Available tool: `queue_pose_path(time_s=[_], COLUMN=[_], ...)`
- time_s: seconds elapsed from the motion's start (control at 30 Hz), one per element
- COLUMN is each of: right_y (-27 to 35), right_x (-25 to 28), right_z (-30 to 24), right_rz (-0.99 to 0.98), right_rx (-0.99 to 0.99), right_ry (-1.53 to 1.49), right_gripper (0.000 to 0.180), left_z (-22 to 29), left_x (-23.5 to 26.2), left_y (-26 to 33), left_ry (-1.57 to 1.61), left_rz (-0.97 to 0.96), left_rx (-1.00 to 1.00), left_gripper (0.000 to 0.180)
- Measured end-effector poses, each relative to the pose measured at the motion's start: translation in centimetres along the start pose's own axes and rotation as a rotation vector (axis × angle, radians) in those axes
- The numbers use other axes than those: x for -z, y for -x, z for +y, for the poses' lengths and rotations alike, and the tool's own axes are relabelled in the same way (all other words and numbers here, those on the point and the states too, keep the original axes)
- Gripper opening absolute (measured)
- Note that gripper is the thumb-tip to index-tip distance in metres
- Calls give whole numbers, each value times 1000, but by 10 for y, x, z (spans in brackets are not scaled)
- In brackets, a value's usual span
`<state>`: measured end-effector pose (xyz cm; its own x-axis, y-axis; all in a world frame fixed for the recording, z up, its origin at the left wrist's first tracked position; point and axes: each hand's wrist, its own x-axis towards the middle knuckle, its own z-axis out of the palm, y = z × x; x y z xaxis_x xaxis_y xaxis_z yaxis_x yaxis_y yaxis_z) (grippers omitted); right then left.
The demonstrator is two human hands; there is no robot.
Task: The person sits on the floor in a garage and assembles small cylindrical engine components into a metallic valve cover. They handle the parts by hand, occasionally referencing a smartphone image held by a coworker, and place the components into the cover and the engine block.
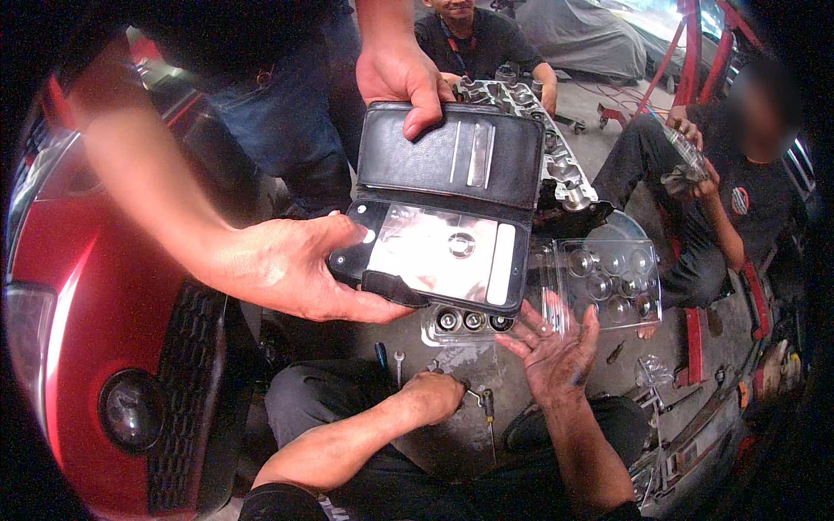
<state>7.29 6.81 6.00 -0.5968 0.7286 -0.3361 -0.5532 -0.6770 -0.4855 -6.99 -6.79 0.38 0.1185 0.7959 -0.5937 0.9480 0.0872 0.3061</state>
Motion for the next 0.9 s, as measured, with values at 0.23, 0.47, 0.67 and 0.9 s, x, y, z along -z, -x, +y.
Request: queue_pose_path(time_s=[0.23, 0.47, 0.67, 0.9], right_y=[0, -1, -2, 0], right_x=[2, 2, -2, -5], right_z=[-1, 0, 0, -1], right_rz=[-16, -43, 23, 18], right_rx=[-16, -11, -2, -2], right_ry=[-28, -4, 48, 23], right_gripper=[76, 77, 86, 85], left_z=[6, 4, 7, 11], left_x=[11, 6, 11, 21], left_y=[0, 0, 4, 9], left_ry=[23, -2, -27, 3], left_rz=[-89, -57, -47, -56], left_rx=[88, 71, 57, 79], left_gripper=[25, 25, 24, 24])
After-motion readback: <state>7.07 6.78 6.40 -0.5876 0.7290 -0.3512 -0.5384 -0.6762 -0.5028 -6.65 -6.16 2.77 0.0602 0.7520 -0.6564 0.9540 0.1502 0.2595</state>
